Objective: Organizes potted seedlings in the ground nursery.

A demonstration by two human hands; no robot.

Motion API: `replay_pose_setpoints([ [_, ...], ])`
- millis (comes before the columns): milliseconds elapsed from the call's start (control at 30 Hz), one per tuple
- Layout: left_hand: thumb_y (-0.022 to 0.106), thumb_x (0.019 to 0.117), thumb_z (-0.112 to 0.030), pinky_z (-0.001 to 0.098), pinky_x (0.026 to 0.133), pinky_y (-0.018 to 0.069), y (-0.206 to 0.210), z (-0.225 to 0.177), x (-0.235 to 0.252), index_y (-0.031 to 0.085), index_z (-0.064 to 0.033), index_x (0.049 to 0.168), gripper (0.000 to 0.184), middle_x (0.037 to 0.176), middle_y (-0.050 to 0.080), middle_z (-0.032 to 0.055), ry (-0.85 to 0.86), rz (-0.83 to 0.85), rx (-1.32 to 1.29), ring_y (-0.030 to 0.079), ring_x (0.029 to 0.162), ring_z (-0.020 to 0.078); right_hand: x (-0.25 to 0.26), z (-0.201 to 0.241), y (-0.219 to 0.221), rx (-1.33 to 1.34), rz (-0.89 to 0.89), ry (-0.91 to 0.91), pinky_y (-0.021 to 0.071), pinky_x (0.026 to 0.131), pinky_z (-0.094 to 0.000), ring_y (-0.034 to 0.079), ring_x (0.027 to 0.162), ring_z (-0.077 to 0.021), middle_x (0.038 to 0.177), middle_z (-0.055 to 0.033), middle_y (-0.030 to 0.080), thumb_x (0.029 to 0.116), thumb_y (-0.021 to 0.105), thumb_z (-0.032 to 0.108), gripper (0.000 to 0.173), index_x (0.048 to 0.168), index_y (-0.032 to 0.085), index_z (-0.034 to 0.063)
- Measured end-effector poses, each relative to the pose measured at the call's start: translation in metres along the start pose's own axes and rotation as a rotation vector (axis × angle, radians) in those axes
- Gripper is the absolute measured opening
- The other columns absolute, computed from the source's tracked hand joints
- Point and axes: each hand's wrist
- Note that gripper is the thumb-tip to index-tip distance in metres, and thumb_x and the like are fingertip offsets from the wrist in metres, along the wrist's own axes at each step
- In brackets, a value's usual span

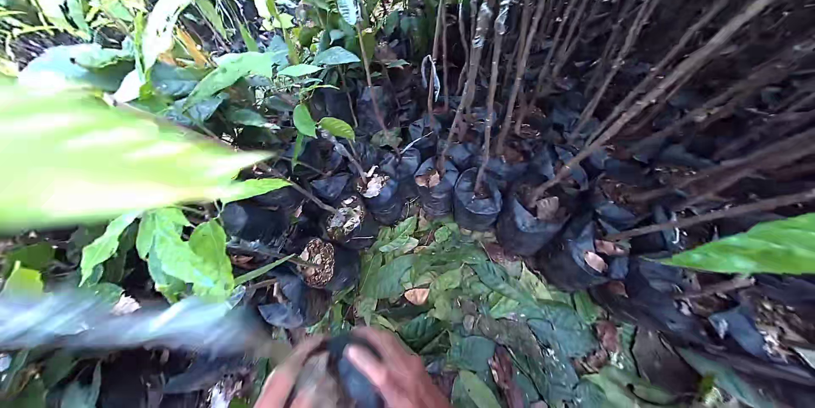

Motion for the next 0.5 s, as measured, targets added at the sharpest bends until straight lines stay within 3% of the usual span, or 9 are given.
replay_pose_setpoints([
  [100, 0.056, 0.1019, -0.018, 0.0415, 0.101, 0.0558, 0.033, 0.025, 0.060, 0.074, -0.0084, 0.107, 0.021, 0.139, 0.062, 0.0142, 0.213, -0.043, 0.060, 0.065, 0.121, 0.0247, 0.012, -0.030, -0.037, -0.232, -0.140, 0.019, 0.0627, 0.086, -0.0422, 0.068, 0.117, -0.0280, 0.134, -0.0222, 0.063, 0.0602, 0.091, 0.051, 0.094, 0.138, 0.060, 0.0090],
  [167, 0.056, 0.0976, -0.013, 0.0411, 0.096, 0.0571, 0.044, 0.009, 0.108, 0.074, -0.0049, 0.100, 0.021, 0.132, 0.066, 0.0164, 0.300, -0.085, 0.023, 0.068, 0.116, 0.0264, 0.025, -0.049, -0.054, -0.325, -0.234, 0.026, 0.0630, 0.083, -0.0424, 0.069, 0.114, -0.0284, 0.133, -0.0230, 0.064, 0.0586, 0.090, 0.052, 0.095, 0.136, 0.061, 0.0051],
  [367, 0.053, 0.1034, -0.012, 0.0417, 0.105, 0.0514, 0.057, 0.002, 0.218, 0.073, 0.0025, 0.106, 0.025, 0.129, 0.066, 0.0208, 0.405, -0.018, -0.086, 0.065, 0.120, 0.0290, 0.080, -0.092, -0.077, -0.475, -0.393, 0.128, 0.0614, 0.078, -0.0511, 0.069, 0.112, -0.0363, 0.133, -0.0263, 0.063, 0.0604, 0.091, 0.050, 0.098, 0.137, 0.059, -0.0026],
  [500, 0.060, 0.1002, -0.011, 0.0451, 0.110, 0.0470, 0.089, 0.026, 0.257, 0.072, 0.0032, 0.116, 0.025, 0.132, 0.064, 0.0226, 0.228, 0.000, -0.138, 0.062, 0.125, 0.0330, 0.090, -0.142, -0.064, -0.527, -0.394, 0.280, 0.0593, 0.079, -0.0577, 0.066, 0.115, -0.0447, 0.138, -0.0295, 0.058, 0.0604, 0.094, 0.044, 0.101, 0.142, 0.056, -0.0018],
])
Point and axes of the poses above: each hand's wrist, its own x-axis towards the middle knuckle, its own y-axis out of the palm, z = x × y
